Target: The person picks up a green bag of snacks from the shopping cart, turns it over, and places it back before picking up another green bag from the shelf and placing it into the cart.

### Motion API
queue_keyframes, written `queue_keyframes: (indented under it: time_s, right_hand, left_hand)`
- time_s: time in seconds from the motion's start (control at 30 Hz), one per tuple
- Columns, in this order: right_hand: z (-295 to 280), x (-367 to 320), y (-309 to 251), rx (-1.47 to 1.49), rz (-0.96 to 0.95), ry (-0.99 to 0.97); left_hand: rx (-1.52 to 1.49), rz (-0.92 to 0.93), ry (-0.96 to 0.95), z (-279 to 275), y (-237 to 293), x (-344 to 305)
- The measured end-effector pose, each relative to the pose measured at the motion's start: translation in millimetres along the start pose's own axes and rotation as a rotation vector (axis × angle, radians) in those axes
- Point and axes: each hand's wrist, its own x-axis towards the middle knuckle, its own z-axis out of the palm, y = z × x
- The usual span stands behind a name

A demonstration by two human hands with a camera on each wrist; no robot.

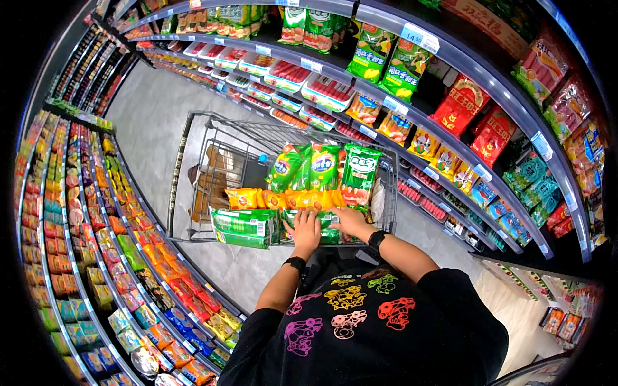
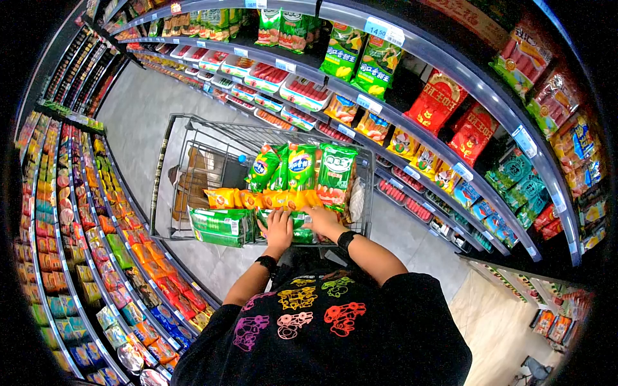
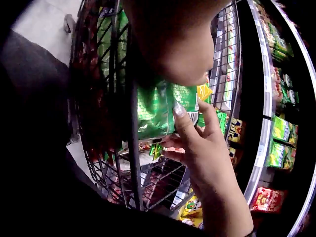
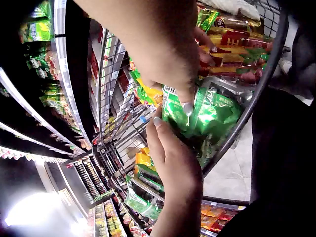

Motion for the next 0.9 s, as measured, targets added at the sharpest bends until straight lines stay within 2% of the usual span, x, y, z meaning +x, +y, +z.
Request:
queue_keyframes:
  time_s: [0.07,0.17,0.2,0.3,0.33,0.37,0.43,0.47,0.5,0.57,0.6,0.63,0.8,0.9]
  right_hand:
    - [2.3,-4.0,-0.1,-0.024,-0.007,0.033]
    - [-3.7,1.9,-6.7,-0.019,0.046,-0.04]
    - [-8.8,9.7,-2.5,-0.008,0.006,-0.047]
    - [-11.2,23.3,12.3,0.039,-0.106,-0.097]
    - [-21.3,35.4,13.7,0.057,-0.143,-0.125]
    - [-31.5,45.4,16.7,0.088,-0.152,-0.223]
    - [-53.0,69.5,15.5,0.192,-0.073,-0.216]
    - [-50.6,77.2,21.3,0.356,-0.054,-0.074]
    - [-61.5,82.8,16.1,0.404,0.038,0.019]
    - [-53.0,114.6,38.9,0.605,0.141,0.091]
    - [-57.0,122.1,37.8,0.812,0.288,0.099]
    - [-81.5,126.2,24.9,0.803,0.418,0.037]
    - [-69.9,174.3,44.6,1.047,0.564,0.189]
    - [-62.5,192.0,43.0,1.076,0.474,0.305]
  left_hand:
    - [0.028,0.013,0.063,-1.8,4.6,5.9]
    - [0.059,-0.05,0.014,-0.5,-0.4,32.7]
    - [0.086,-0.015,0.142,0.1,-0.9,45.2]
    - [-0.111,-0.196,-0.154,-5.6,-12.6,71.9]
    - [-0.244,-0.208,-0.079,3.6,-24.1,84.6]
    - [-0.393,-0.24,-0.103,14.2,-35.3,92.8]
    - [-0.688,-0.298,-0.137,25.3,-55.3,119.0]
    - [-0.906,-0.365,-0.157,44.3,-68.6,130.8]
    - [-1.048,-0.465,-0.211,39.5,-67.9,137.2]
    - [-1.329,-0.669,-0.32,10.4,-56.5,154.5]
    - [-1.327,-0.736,-0.447,-5.8,-52.2,161.1]
    - [-1.392,-0.761,-0.464,-4.9,-58.0,170.4]
    - [-1.629,-0.938,-0.499,5.0,-72.4,191.5]
    - [-1.677,-1.042,-0.487,22.2,-83.8,201.9]
